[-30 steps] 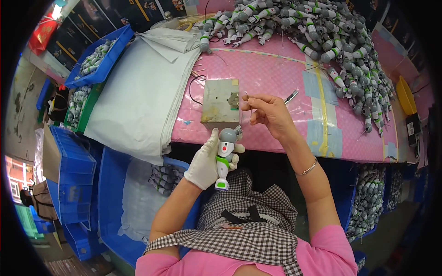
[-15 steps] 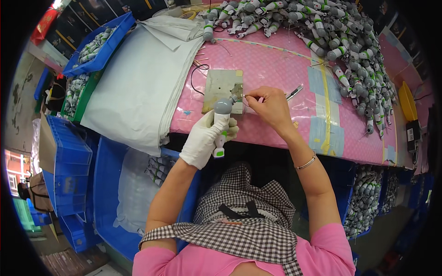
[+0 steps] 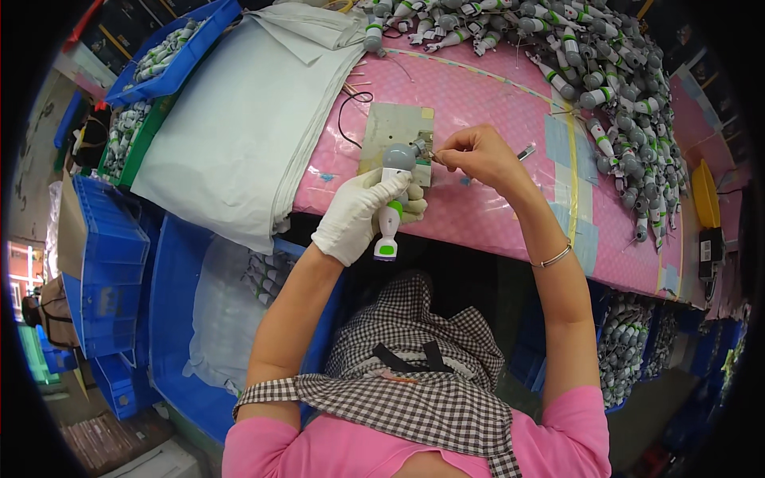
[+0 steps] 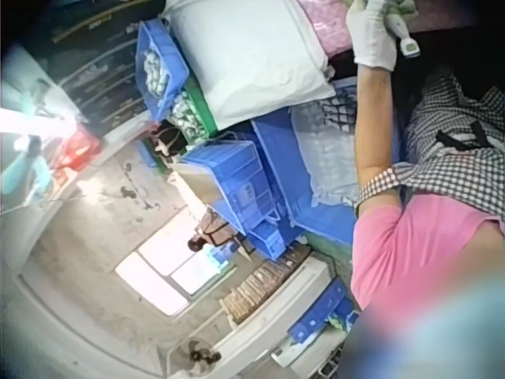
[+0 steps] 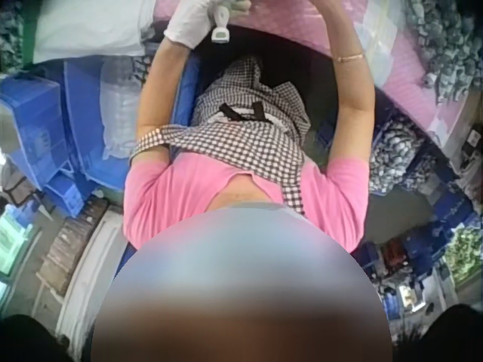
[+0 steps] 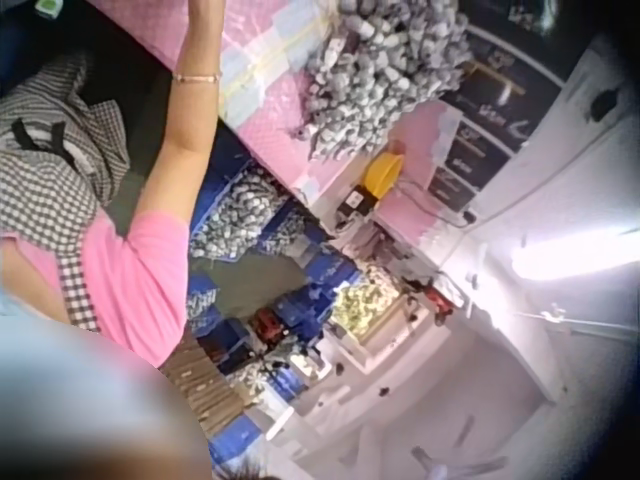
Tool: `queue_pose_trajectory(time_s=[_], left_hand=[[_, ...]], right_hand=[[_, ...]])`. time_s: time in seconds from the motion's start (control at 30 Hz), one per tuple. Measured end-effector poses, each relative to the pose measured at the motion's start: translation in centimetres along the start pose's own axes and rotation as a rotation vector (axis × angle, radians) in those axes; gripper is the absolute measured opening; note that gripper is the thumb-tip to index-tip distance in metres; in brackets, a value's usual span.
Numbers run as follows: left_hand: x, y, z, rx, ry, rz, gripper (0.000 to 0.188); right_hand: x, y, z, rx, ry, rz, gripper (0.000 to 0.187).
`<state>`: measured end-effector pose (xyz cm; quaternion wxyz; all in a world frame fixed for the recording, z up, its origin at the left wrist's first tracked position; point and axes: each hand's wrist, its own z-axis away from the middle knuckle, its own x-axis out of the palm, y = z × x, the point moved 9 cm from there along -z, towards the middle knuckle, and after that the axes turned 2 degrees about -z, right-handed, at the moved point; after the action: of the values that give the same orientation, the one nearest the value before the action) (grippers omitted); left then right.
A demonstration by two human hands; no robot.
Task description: The recorder is assembling small plastic toy snowmen by attaching components and using a tool to fasten them, then placing the finished products into a blue bin.
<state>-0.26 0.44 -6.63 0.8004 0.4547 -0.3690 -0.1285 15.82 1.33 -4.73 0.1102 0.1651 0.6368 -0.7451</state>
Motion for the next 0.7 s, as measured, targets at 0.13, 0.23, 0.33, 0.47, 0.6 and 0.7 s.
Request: queue_pose_trajectory(time_s=[0.13,0.23,0.33,0.47,0.6,0.7], left_hand=[[0.2,0.3,-0.2,0.032,-0.029,0.022,0.029],[0.1,0.4,-0.2,0.051,-0.048,0.025,0.03],[-0.4,0.6,0.5,0.087,-0.027,0.04,0.031],[-0.7,-0.3,2.0,0.06,0.001,-0.117,0.037],[-6.0,1.8,10.9,0.025,0.152,-0.32,0.052],[-16.3,3.4,18.6,0.026,0.595,-0.563,0.045]], right_hand=[[-0.2,-0.8,-0.4,-0.002,0.002,0.128,0.015],[0.2,-0.6,-0.7,-0.005,0.006,0.099,0.015],[0.9,-0.4,-1.2,-0.003,0.008,0.129,0.015],[-0.1,-7.4,3.4,-0.391,0.379,0.602,0.019],[3.1,-7.9,5.4,-0.291,0.037,0.225,0.021],[0.9,-6.1,5.7,-0.297,0.131,0.128,0.032]])
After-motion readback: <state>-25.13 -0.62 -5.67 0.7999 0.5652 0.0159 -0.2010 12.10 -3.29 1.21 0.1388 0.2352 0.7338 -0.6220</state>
